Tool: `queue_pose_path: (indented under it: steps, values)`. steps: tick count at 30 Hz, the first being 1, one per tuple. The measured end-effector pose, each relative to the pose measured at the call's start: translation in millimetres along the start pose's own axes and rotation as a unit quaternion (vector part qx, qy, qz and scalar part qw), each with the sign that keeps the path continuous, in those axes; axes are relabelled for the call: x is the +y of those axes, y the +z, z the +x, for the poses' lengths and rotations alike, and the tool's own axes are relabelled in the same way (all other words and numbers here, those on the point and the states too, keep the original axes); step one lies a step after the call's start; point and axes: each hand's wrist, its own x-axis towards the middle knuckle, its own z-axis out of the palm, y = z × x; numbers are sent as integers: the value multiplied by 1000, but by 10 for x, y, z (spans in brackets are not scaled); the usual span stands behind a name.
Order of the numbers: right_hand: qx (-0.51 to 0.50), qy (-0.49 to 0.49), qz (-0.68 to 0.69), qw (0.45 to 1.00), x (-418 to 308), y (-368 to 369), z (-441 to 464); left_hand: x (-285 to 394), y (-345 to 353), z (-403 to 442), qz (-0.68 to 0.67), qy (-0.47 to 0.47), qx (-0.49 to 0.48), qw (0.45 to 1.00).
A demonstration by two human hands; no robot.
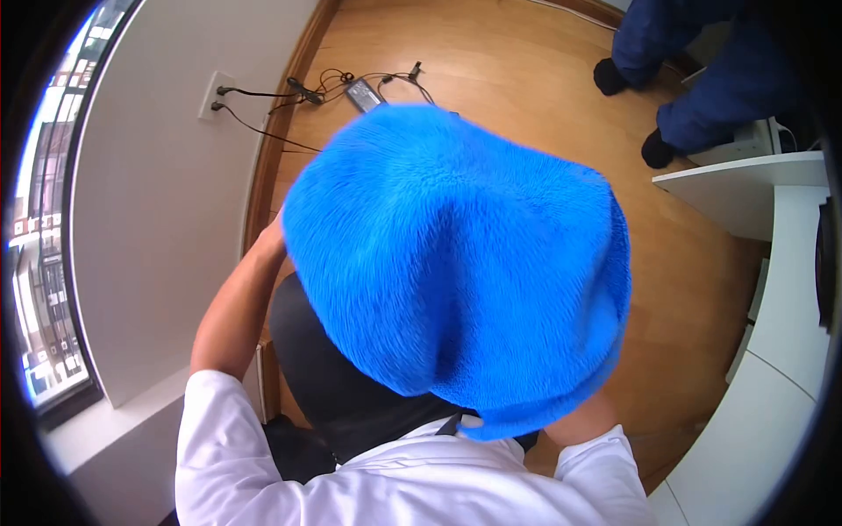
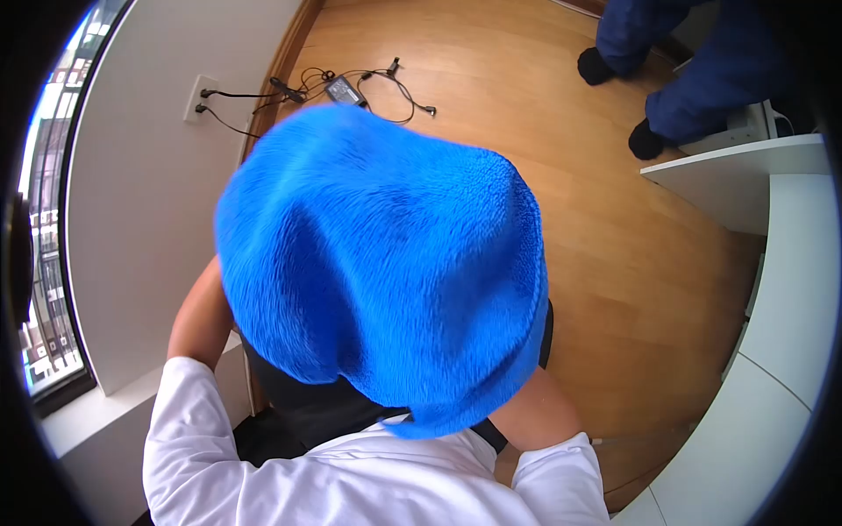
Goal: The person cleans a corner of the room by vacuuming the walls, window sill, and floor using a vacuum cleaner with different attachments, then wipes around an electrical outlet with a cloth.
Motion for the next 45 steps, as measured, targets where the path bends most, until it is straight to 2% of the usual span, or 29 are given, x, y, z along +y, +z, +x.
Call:
queue_pose_path:
  steps: [5,7,9,10,12,13,15,16,17,20,21,22,24,25,26,27,28,29,30,31,33,34,35,36,37,39,40,42,45]
  values:
    - [51,-39,-125,990,204,220,654,-198,332,1059,-89,121,-226,962]
    - [30,-27,-203,978,499,397,983,-98,453,1107,-220,126,-254,933]
    - [-15,-15,-280,960,793,646,1287,-151,566,1064,-284,134,-180,932]
    - [-39,-14,-317,948,935,784,1415,-170,479,1076,-378,56,-209,900]
    - [-77,-13,-378,922,1174,1061,1670,-497,337,975,-528,-19,-160,834]
    - [-92,-7,-406,909,1263,1193,1823,-694,299,921,-582,-16,-83,809]
    - [-121,24,-475,871,1432,1440,2169,-1014,-113,402,-545,-59,92,831]
    - [-137,39,-510,848,1529,1565,2374,-1265,-194,92,-596,-106,186,774]
    - [-153,72,-577,799,1637,1663,2563,-1294,-409,-171,-623,-34,258,738]
    - [-146,-83,-639,751,2443,1843,2954,-1295,-1024,-422,-550,-13,447,705]
    - [-152,-81,-645,744,2776,1748,2926,-1368,-1161,-274,-538,-44,449,712]
    - [-142,-8,-637,757,3119,1633,2895,-1444,-1320,-65,-523,-76,450,720]
    - [-164,153,-608,762,3219,1593,2905,-1423,-1594,592,-388,-227,423,787]
    - [-192,244,-583,751,3131,1608,2846,-1101,-1710,900,-337,-171,489,786]
    - [-215,259,-588,735,3067,1608,2779,-1034,-1715,1169,-273,-195,523,783]
    - [-239,273,-591,720,3013,1603,2714,-1032,-1639,1395,-261,-131,588,754]
    - [-241,270,-593,719,2965,1578,2646,-1065,-1560,1513,-246,-82,607,751]
    - [-187,255,-555,769,2916,1547,2559,-1069,-1434,1563,-238,-84,627,737]
    - [-132,239,-510,815,2887,1525,2467,-1148,-1233,1575,-201,-101,611,759]
    - [-136,240,-508,816,2854,1485,2413,-1123,-955,1529,-208,-99,611,757]
    - [-85,178,-492,848,2764,1357,2361,-1283,-89,1376,-291,-173,439,833]
    - [-90,175,-491,849,2773,1235,2325,-1343,496,1322,-271,-149,452,837]
    - [-115,154,-488,851,2832,1064,2266,-1442,978,1181,-265,-176,364,875]
    - [-140,132,-485,853,2880,982,2257,-1401,1032,1009,-291,-142,339,883]
    - [-145,129,-483,854,2885,992,2279,-1389,1011,916,-315,-108,311,890]
    - [-141,201,-493,835,2849,1003,2236,-1461,740,975,-338,-103,350,868]
    - [-143,203,-495,833,2791,1035,2203,-1417,273,1028,-348,-99,366,858]
    - [-120,202,-509,828,2698,1230,2211,-1316,-695,1227,-386,-47,485,783]
    - [-89,140,-481,861,2615,1403,2202,-1140,-1698,1389,-426,-29,530,733]
